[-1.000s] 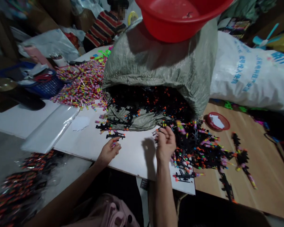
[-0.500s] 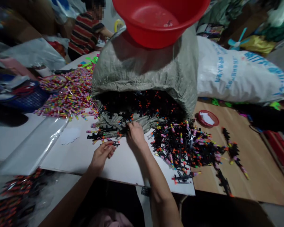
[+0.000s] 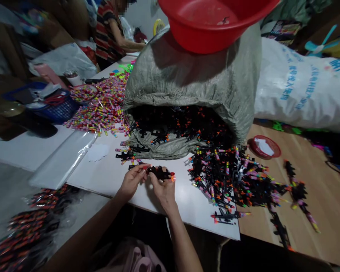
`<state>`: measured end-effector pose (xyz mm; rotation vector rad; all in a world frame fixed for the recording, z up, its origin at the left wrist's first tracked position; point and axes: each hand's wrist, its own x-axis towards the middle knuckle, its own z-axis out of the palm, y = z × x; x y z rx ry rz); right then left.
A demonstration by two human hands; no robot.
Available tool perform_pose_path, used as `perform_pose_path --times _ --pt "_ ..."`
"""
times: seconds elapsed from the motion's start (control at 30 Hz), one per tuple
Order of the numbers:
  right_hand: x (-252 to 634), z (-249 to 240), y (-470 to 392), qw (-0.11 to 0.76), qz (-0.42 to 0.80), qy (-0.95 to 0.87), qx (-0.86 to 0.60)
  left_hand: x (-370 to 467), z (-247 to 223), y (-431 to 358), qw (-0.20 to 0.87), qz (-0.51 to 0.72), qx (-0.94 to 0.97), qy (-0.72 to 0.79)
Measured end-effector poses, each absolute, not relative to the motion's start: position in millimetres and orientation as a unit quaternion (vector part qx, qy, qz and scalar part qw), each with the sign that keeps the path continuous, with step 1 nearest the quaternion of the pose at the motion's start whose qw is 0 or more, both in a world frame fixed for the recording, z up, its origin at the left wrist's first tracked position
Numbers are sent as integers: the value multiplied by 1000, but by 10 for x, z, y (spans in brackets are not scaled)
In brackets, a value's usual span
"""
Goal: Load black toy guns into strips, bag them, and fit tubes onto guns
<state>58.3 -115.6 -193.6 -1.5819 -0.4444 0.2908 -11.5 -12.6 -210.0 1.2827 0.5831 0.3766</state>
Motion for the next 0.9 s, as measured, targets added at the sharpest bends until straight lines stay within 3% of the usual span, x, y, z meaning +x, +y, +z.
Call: perform_pose_path --times 0.2,0.47,0.63,0.9 --pt "518 -1906 -1262 682 150 -173 -694 -127 -2169 -253 732 163 618 237" --pt "427 -2002 -1324 656 174 -104 -727 -302 -2242 -288 493 212 831 146" --pt "357 -2166 -1411 671 233 -70 -700 -398 -2377 -393 559 72 803 192" --pt "312 -2223 -1248 689 237 -45 -684 -411 -2249 -418 525 81 815 232"
